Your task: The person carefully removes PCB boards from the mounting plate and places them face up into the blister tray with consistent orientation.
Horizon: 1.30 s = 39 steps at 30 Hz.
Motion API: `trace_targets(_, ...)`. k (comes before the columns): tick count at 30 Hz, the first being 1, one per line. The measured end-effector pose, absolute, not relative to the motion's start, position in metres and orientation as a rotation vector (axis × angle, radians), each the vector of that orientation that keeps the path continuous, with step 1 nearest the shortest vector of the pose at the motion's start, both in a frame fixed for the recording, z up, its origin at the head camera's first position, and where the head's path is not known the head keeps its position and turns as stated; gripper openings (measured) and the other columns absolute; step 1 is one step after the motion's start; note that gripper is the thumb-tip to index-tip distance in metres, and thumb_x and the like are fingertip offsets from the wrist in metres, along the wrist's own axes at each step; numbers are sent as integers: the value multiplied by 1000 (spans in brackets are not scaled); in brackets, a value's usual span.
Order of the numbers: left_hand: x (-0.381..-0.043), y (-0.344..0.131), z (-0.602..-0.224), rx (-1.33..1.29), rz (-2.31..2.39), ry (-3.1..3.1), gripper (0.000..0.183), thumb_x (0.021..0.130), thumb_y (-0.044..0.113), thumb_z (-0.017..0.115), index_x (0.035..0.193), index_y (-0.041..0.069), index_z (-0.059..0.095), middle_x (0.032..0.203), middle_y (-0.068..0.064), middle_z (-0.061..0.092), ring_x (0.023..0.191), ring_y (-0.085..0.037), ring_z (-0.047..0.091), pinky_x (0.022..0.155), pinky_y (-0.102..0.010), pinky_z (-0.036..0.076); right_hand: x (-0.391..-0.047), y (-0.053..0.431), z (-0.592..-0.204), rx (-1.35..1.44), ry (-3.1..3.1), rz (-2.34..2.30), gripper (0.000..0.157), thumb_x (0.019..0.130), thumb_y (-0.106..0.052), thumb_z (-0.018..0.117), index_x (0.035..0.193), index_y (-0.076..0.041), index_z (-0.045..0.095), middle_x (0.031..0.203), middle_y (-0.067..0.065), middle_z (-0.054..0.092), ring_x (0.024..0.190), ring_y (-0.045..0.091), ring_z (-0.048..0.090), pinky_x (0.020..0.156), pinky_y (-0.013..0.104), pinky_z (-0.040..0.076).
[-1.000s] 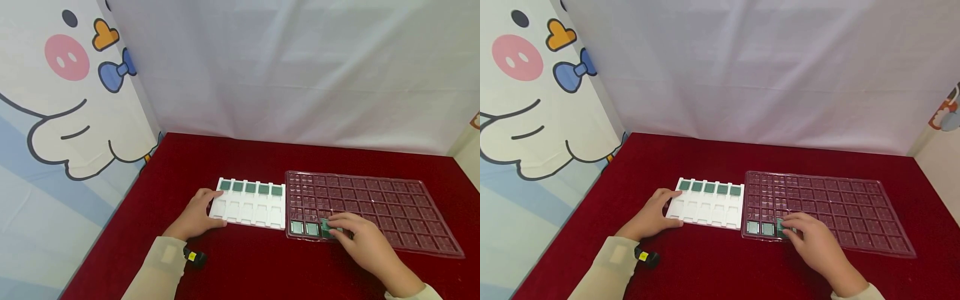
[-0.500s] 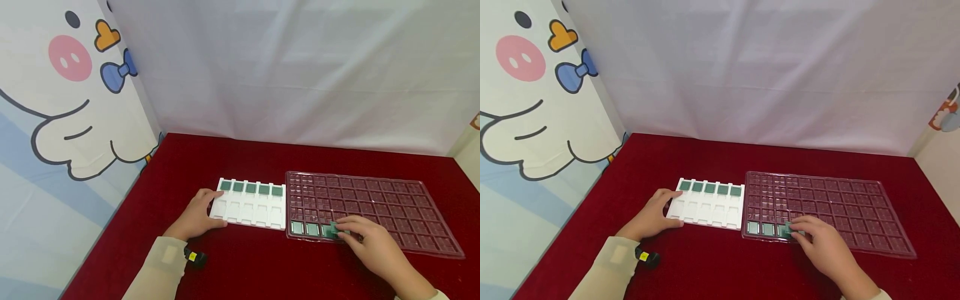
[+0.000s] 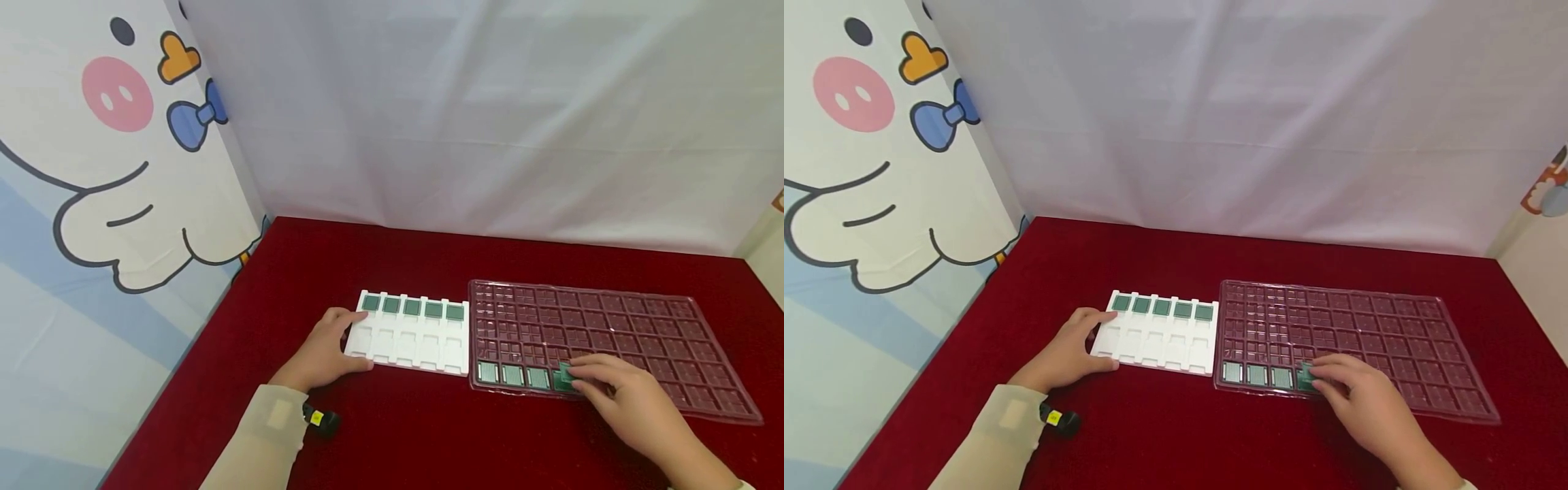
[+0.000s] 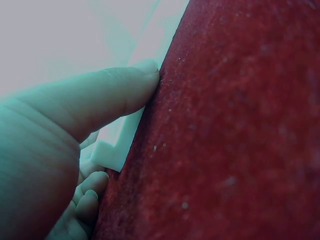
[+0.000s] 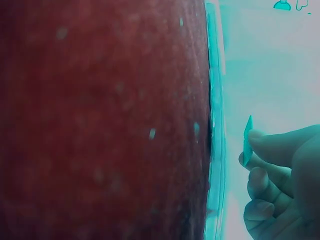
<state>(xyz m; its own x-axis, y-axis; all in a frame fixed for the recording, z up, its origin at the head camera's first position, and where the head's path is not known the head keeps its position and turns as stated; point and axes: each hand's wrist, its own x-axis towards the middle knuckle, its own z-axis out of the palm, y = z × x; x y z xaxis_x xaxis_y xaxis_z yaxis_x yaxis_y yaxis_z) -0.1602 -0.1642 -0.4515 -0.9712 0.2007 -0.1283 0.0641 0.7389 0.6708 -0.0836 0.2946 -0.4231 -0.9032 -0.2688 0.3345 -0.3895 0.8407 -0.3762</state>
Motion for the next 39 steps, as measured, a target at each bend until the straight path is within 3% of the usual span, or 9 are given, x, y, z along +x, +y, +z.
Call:
trace_targets(14, -161, -164, -451, 224, 1047, 2752, 86, 78, 26, 92, 152, 19, 50, 147, -7, 44, 121, -26, 49, 100, -44, 48, -84, 313, -425, 483, -2795, 615, 25, 81, -7, 86, 105, -15, 81, 113, 6, 74, 101, 35, 70, 80, 54, 55)
trace_targets(32, -160, -164, -451, 212, 1050, 2747, 86, 78, 25, 92, 153, 20, 50, 147, -6, 44, 120, -25, 49, 99, -42, 48, -85, 323, -427, 483, -2810, 553, 25, 79, -7, 88, 102, -16, 81, 109, 1, 74, 100, 32, 70, 78, 43, 57)
trace_targets(39, -160, -165, -452, 216, 1045, 2752, 86, 78, 26, 92, 153, 20, 50, 146, -6, 44, 120, -25, 49, 99, -43, 48, -83, 322, -428, 469, -2854, 594, 23, 82, -7, 86, 104, -15, 81, 111, 4, 74, 102, 35, 70, 80, 53, 55)
